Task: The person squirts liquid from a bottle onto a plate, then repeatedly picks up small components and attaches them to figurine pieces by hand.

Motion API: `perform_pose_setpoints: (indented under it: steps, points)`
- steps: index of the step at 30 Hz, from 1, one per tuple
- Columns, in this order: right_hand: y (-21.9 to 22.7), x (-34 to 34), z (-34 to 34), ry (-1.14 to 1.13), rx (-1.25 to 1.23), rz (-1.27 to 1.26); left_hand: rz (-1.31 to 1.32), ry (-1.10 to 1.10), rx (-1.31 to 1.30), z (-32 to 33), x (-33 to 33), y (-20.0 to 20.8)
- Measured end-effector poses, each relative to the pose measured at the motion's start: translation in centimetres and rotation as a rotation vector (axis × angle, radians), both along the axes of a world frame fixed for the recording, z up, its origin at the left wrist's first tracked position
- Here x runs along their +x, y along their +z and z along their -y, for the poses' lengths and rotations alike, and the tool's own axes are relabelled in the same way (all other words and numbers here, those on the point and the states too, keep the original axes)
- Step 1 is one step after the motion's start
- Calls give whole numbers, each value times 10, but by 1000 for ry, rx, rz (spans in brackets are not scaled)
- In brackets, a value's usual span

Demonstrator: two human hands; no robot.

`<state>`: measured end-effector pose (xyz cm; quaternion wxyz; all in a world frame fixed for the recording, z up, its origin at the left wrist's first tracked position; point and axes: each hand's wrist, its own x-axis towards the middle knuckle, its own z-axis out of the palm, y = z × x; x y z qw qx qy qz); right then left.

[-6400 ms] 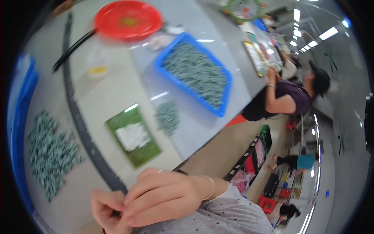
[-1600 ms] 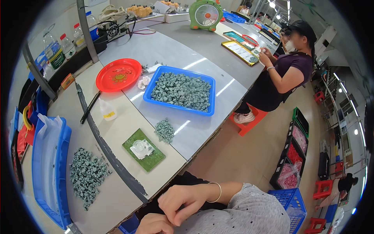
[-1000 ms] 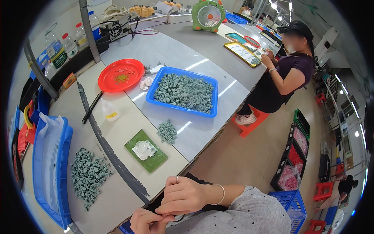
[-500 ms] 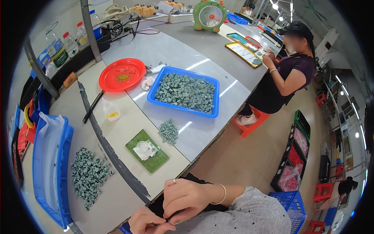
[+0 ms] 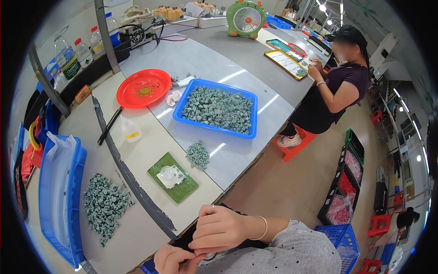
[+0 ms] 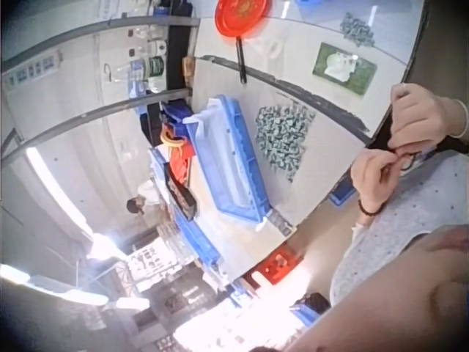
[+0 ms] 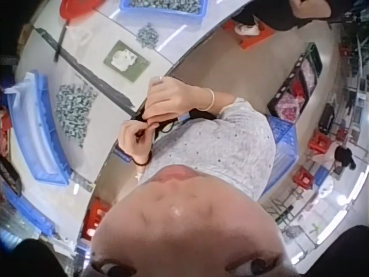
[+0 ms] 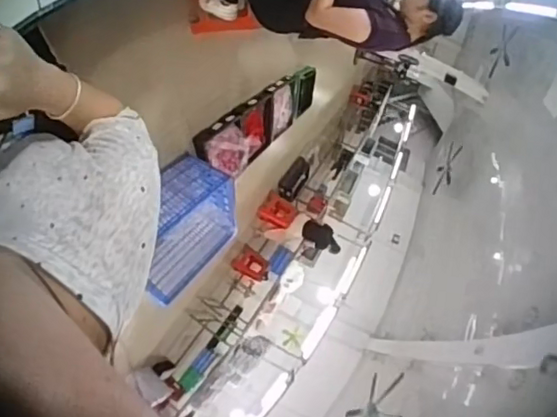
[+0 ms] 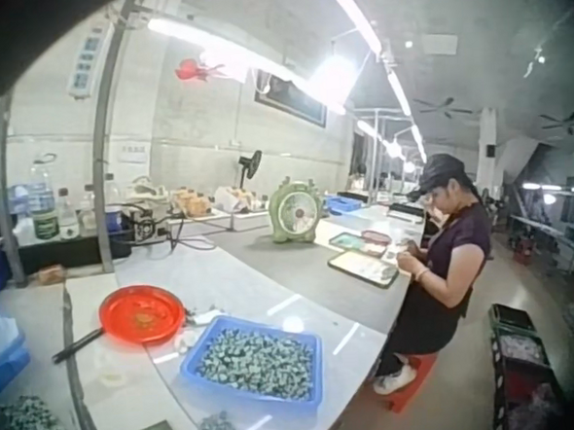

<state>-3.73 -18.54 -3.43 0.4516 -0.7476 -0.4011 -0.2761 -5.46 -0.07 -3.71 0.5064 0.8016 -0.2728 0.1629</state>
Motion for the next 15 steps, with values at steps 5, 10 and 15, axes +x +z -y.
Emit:
perform_pose_setpoints:
  steps: [5,10,15]
  points:
    - [1,-2,1,108,-13,-131,-62,-243,-64,-5,8,-1]
    - [-10,-1,0,657,114,-538,-325,-1025,-181,-7,31,2]
    - [-3,3,-1,382,45,-355,-412,-512,-361,-12,10,-9]
